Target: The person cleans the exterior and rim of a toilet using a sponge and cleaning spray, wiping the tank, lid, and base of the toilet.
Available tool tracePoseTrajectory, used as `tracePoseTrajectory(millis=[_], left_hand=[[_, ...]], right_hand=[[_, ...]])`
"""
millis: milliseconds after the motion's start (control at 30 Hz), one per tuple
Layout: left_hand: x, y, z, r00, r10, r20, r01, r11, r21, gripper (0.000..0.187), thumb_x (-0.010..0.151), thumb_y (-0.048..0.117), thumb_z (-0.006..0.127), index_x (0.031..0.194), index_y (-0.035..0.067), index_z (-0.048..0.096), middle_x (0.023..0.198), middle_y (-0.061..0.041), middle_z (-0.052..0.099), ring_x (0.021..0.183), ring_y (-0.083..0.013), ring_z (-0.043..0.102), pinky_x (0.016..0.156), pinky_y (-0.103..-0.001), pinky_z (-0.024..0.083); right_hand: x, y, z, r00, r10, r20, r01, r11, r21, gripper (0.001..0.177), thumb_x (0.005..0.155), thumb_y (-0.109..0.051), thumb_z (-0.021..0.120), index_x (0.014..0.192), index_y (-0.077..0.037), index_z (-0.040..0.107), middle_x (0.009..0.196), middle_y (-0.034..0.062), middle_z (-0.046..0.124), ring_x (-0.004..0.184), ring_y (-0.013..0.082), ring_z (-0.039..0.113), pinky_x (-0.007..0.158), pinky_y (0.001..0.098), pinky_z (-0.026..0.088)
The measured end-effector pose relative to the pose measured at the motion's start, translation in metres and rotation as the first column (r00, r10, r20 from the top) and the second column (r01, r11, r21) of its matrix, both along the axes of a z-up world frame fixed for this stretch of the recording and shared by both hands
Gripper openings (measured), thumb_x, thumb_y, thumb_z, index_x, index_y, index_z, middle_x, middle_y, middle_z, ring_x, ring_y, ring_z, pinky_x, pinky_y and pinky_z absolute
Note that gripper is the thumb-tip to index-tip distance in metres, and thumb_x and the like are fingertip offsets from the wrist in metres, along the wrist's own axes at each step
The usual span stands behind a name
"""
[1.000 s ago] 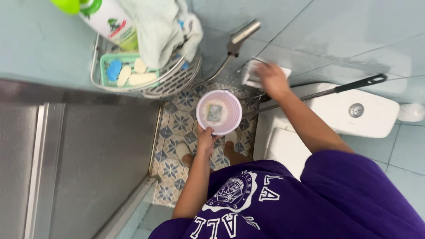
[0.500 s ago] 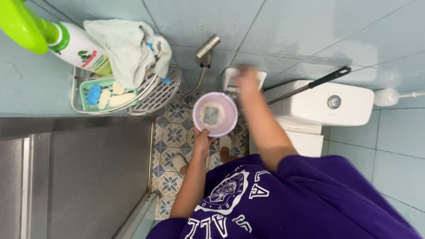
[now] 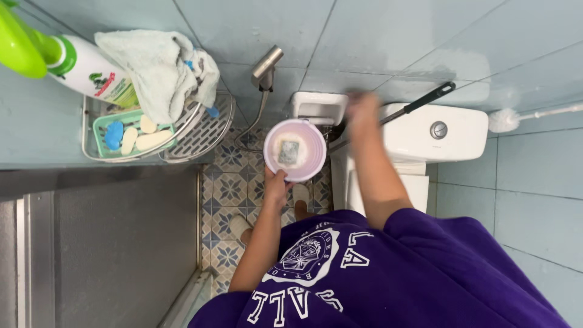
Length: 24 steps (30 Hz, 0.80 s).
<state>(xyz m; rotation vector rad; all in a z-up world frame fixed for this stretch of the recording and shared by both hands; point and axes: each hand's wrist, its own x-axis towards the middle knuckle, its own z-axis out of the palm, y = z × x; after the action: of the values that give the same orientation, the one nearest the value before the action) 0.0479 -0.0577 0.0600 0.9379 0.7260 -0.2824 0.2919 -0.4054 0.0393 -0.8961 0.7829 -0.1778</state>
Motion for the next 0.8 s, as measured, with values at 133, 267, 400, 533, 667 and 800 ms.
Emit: tracePoseTrajectory(millis=[133,267,400,533,667,800], left_hand=[[-0.010,-0.004,-0.009,0.999,-0.029,-0.042,0.030,0.999,0.018,0.071,0.086,0.000,0.043,0.151,0.027,0.033,0.133,-0.010,0.057,0.102,-0.0235,0.065,0.071,-0.039,0.058],[-0.012,-0.002,-0.008,0.996,-0.041,-0.077,0.042,0.999,0.010,0.070,0.089,0.002,0.046,0.153,0.025,0.032,0.131,-0.010,0.058,0.101,-0.0229,0.064,0.073,-0.037,0.058],[-0.023,-0.008,-0.007,0.985,-0.103,-0.136,0.117,0.988,0.103,0.070,0.091,0.003,0.047,0.155,0.026,0.032,0.130,-0.009,0.059,0.100,-0.0228,0.063,0.071,-0.037,0.055],[-0.022,-0.010,-0.018,0.989,-0.052,-0.135,0.057,0.998,0.034,0.072,0.088,0.002,0.045,0.154,0.026,0.028,0.131,-0.009,0.059,0.102,-0.0240,0.068,0.071,-0.038,0.059],[-0.020,-0.018,-0.029,0.985,-0.056,-0.162,0.067,0.996,0.064,0.068,0.093,0.003,0.046,0.155,0.025,0.029,0.136,-0.010,0.057,0.106,-0.0228,0.066,0.073,-0.035,0.060],[-0.020,-0.014,-0.015,0.981,-0.100,-0.165,0.121,0.985,0.121,0.074,0.090,0.003,0.042,0.156,0.032,0.024,0.140,-0.007,0.055,0.106,-0.0211,0.067,0.072,-0.034,0.060]], right_hand=[[0.009,0.021,-0.022,0.991,-0.134,-0.027,0.129,0.983,-0.134,0.041,0.104,-0.015,0.039,0.133,0.009,0.054,0.129,0.0226,0.068,0.115,0.0295,0.068,0.092,0.0341,0.061],[0.019,0.000,-0.016,0.975,-0.209,-0.070,0.203,0.976,-0.076,0.040,0.103,-0.017,0.038,0.130,0.007,0.055,0.126,0.0210,0.067,0.112,0.0298,0.068,0.089,0.0344,0.061],[0.026,0.007,-0.039,0.974,-0.181,-0.133,0.193,0.977,0.088,0.039,0.103,-0.018,0.037,0.127,0.005,0.057,0.122,0.0195,0.067,0.109,0.0300,0.067,0.085,0.0348,0.062],[0.021,0.018,-0.058,0.976,-0.180,-0.122,0.200,0.964,0.176,0.039,0.102,-0.020,0.036,0.124,0.003,0.058,0.119,0.0179,0.067,0.105,0.0303,0.067,0.081,0.0351,0.062],[0.014,0.038,-0.060,0.997,-0.044,-0.071,0.079,0.778,0.623,0.047,0.100,-0.023,0.032,0.124,0.007,0.057,0.119,0.0208,0.066,0.107,0.0343,0.064,0.081,0.0397,0.061],[-0.055,0.043,-0.036,0.960,0.075,0.271,-0.089,0.995,0.041,0.025,0.099,-0.010,0.048,0.117,-0.004,0.064,0.110,0.0072,0.068,0.104,0.0220,0.065,0.085,0.0341,0.059]])
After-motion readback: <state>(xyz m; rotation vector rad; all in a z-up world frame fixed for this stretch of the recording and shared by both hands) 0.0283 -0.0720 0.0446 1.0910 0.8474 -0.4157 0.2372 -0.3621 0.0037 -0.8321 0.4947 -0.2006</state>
